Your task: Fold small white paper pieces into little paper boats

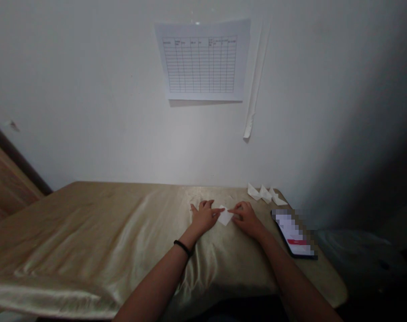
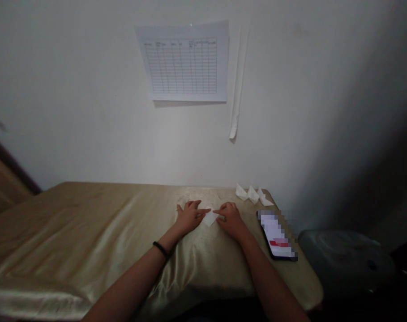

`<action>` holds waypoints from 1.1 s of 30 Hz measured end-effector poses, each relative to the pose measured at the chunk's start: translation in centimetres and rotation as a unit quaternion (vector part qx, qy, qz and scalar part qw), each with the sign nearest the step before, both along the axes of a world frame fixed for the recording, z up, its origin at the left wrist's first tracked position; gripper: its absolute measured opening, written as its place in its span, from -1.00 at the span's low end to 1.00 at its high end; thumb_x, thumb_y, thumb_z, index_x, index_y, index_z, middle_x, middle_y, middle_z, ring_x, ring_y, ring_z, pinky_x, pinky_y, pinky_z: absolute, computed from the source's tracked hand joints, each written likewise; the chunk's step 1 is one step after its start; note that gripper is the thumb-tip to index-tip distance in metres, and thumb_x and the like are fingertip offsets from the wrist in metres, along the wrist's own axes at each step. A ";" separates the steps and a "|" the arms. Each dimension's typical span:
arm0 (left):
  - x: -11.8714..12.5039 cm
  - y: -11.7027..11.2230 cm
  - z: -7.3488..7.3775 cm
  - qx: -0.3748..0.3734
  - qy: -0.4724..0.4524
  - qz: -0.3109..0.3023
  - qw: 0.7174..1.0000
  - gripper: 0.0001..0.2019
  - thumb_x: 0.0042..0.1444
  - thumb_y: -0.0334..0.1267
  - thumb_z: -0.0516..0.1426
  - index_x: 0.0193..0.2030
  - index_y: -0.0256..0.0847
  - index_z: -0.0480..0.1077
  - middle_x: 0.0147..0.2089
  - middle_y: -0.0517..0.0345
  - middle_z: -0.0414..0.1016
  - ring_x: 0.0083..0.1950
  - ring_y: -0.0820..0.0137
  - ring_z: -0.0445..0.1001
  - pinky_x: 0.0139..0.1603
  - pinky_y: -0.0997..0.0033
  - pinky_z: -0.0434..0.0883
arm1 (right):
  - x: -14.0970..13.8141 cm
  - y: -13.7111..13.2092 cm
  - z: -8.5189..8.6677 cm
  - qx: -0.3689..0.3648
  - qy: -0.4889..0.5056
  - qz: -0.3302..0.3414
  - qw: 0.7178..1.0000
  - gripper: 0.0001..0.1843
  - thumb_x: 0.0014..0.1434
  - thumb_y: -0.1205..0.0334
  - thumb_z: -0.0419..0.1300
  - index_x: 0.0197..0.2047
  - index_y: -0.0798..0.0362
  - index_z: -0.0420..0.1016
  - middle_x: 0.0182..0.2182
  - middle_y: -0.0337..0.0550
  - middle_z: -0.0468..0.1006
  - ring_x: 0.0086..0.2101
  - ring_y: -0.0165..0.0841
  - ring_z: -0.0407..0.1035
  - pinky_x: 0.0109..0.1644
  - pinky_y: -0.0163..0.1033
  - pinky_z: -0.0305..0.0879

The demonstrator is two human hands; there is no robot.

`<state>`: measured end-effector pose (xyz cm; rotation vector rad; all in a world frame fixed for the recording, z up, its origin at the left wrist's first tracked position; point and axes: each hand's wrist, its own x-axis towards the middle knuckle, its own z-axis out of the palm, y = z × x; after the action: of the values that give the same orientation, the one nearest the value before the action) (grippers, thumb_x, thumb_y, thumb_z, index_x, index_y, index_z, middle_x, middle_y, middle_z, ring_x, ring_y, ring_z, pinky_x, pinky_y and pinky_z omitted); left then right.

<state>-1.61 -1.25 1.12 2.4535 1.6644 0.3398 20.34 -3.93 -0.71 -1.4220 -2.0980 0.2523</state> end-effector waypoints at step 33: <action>0.0 0.2 -0.5 0.005 -0.009 0.018 1.000 -0.68 0.24 0.15 0.12 0.12 0.42 0.45 0.43 0.20 0.23 0.46 -0.07 0.05 0.27 -0.67 -0.17 | -0.9 0.3 0.4 -0.020 -0.091 -0.036 0.995 -0.61 0.21 0.31 0.16 0.06 -0.18 0.60 0.01 -0.03 0.35 0.12 -0.15 0.13 0.32 0.02 0.00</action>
<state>-1.57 -1.09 0.58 2.4226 1.7052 0.3749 19.44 -3.66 -0.30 -1.5947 -2.1907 0.1408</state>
